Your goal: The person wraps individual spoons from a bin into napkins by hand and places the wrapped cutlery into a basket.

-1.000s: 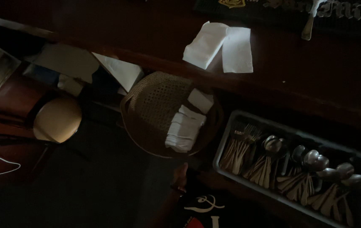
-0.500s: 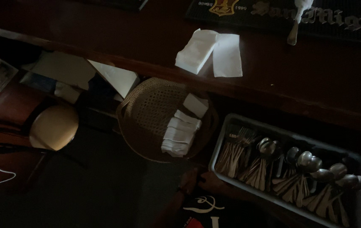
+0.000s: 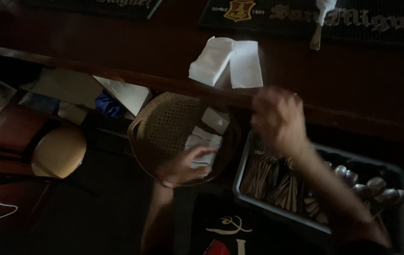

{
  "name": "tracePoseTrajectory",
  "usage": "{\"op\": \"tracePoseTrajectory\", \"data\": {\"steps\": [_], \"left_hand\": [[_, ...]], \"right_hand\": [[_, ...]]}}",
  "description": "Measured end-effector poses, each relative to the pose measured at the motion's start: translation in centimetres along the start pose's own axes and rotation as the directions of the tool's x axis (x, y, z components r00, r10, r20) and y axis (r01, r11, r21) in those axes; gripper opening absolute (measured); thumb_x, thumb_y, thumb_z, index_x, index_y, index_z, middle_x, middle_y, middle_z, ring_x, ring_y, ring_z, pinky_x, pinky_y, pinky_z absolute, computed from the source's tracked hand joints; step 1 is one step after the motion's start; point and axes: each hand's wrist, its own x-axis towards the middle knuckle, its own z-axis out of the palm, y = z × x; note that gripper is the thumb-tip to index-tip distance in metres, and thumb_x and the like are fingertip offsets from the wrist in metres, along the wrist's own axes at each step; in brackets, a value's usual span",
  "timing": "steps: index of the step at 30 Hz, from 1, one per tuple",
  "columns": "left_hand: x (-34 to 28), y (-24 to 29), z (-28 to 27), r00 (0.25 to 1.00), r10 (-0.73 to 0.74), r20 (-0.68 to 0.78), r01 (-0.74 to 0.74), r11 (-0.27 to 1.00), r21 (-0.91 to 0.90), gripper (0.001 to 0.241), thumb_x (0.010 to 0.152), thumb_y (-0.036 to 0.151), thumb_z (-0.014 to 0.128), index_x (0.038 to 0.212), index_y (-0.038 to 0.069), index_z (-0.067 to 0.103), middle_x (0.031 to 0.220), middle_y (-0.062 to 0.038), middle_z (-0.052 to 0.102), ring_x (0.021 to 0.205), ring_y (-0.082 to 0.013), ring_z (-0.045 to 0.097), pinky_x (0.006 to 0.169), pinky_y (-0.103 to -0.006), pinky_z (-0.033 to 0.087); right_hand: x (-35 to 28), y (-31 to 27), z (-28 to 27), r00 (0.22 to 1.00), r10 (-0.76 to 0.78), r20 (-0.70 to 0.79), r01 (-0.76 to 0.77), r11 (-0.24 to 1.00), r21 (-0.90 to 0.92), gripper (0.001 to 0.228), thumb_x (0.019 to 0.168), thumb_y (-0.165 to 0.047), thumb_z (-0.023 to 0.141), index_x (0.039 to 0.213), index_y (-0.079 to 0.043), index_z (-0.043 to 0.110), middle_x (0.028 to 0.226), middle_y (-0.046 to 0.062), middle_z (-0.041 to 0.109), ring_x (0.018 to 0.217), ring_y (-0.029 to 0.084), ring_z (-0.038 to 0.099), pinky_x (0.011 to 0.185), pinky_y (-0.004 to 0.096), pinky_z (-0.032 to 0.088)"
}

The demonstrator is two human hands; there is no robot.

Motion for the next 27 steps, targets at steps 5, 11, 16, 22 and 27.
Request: {"op": "tracePoseTrajectory", "data": {"steps": [5, 11, 16, 22, 27], "left_hand": [[8.2, 10.7, -7.4, 0.595, 0.801, 0.057, -0.522, 0.44, -0.731, 0.07, 0.096, 0.045, 0.07, 0.149, 0.005, 0.047, 0.138, -0.018, 0.061, 0.129, -0.0322, 0.06, 0.11, -0.0505, 0.052], [17.0, 14.3, -11.1, 0.897, 0.439, -0.048, -0.423, 0.825, -0.375, 0.054, 0.102, 0.045, 0.075, 0.135, 0.006, 0.06, 0.117, -0.011, 0.069, 0.111, -0.024, 0.069, 0.103, -0.0411, 0.058], [23.8, 11.6, -7.8, 0.875, 0.478, -0.078, -0.481, 0.841, -0.249, 0.049, 0.103, 0.042, 0.076, 0.133, 0.005, 0.064, 0.131, -0.009, 0.07, 0.127, -0.0209, 0.065, 0.114, -0.0365, 0.055], [27.7, 8.9, -2.3, 0.995, 0.056, -0.076, -0.072, 0.972, -0.223, 0.046, 0.093, 0.035, 0.074, 0.126, 0.004, 0.067, 0.116, -0.008, 0.072, 0.106, -0.0126, 0.069, 0.091, -0.0297, 0.06], [31.0, 7.4, 1.4, 0.996, -0.073, -0.048, 0.044, 0.894, -0.446, 0.034, 0.092, 0.027, 0.078, 0.105, -0.005, 0.077, 0.09, -0.01, 0.077, 0.074, -0.0157, 0.07, 0.063, -0.029, 0.057]], "right_hand": [[5.8, 5.5, -1.0, 0.991, -0.035, 0.131, 0.037, 0.999, -0.016, 0.075, 0.086, -0.05, 0.077, 0.146, -0.009, 0.057, 0.147, 0.01, 0.057, 0.143, 0.033, 0.044, 0.113, 0.067, 0.03], [5.2, 5.7, 0.9, 0.982, 0.012, 0.186, -0.02, 0.999, 0.044, 0.053, 0.078, -0.04, 0.086, 0.119, -0.011, 0.071, 0.126, 0.01, 0.064, 0.133, 0.027, 0.049, 0.119, 0.063, 0.03], [5.3, 6.3, -2.2, 0.991, 0.121, 0.048, -0.13, 0.907, 0.401, 0.012, 0.083, -0.018, 0.081, 0.09, -0.009, 0.075, 0.102, 0.003, 0.073, 0.103, 0.02, 0.07, 0.091, 0.045, 0.057], [5.4, 10.9, -7.9, 0.859, 0.451, 0.243, -0.503, 0.655, 0.564, 0.017, 0.099, -0.015, 0.077, 0.104, 0.001, 0.074, 0.092, 0.011, 0.073, 0.078, 0.018, 0.069, 0.068, 0.032, 0.057], [5.3, 12.7, -8.7, 0.747, 0.622, 0.236, -0.657, 0.631, 0.413, 0.029, 0.093, -0.015, 0.081, 0.114, 0.002, 0.071, 0.098, 0.011, 0.072, 0.084, 0.018, 0.068, 0.071, 0.031, 0.056]]}}
